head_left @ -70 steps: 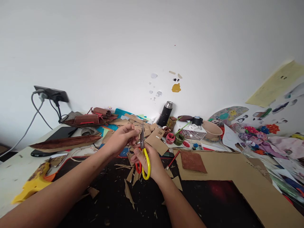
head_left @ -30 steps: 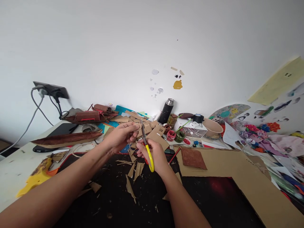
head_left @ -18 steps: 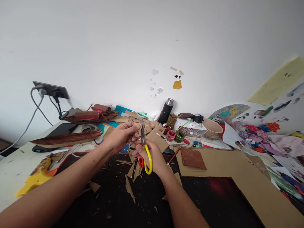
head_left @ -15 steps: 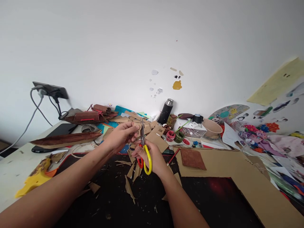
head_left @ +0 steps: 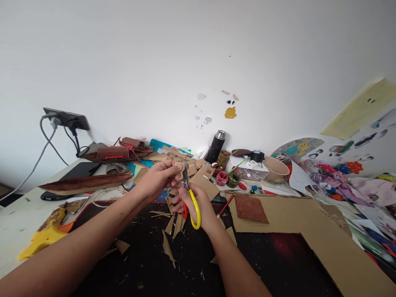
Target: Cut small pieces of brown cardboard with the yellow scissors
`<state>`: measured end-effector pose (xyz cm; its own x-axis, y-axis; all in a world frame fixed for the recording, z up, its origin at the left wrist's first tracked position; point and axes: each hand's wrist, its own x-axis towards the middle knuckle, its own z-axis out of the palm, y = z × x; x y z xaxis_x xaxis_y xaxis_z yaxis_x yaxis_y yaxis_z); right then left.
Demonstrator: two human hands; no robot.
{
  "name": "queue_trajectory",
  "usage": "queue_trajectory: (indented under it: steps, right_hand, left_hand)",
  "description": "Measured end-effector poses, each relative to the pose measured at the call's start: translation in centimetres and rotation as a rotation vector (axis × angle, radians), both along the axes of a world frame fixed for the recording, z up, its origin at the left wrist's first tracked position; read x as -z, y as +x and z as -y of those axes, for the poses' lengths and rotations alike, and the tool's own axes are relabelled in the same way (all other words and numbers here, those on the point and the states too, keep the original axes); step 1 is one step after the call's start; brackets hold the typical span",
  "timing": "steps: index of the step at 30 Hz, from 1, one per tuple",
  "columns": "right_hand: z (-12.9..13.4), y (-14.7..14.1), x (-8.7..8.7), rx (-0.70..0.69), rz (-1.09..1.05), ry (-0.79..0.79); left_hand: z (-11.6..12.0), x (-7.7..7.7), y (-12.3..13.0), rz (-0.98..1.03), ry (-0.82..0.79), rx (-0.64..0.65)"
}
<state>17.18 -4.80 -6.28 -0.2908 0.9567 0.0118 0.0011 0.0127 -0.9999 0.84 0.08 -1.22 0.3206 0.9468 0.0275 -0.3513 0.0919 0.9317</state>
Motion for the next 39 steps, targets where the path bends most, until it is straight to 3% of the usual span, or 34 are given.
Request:
queue_trajectory:
  steps: [18,27,36,39]
  right_hand:
    - [-0.1,-0.8,0.4,0.123,-0.015,-0.014]
    - [-0.7,0.2,-0.5,0.387,-0.2,0.099]
    - [-1.0,0.2,-0.3,0.396,-0.292,0.151]
    - [-1.1,0.1,-0.1,0.411,-0.247,0.142]
  left_hand:
    - [-0.6,-1.2,-1.0,0.164,-0.017,-0.259]
    - [0.4,-0.2,0.0,-0.05,-0.045,0.025]
    - [0.9,0.3,0.6,-0.14,0.009,0.156]
    - [1.0,0.3,0.6,-0.168,-0.035,0.143]
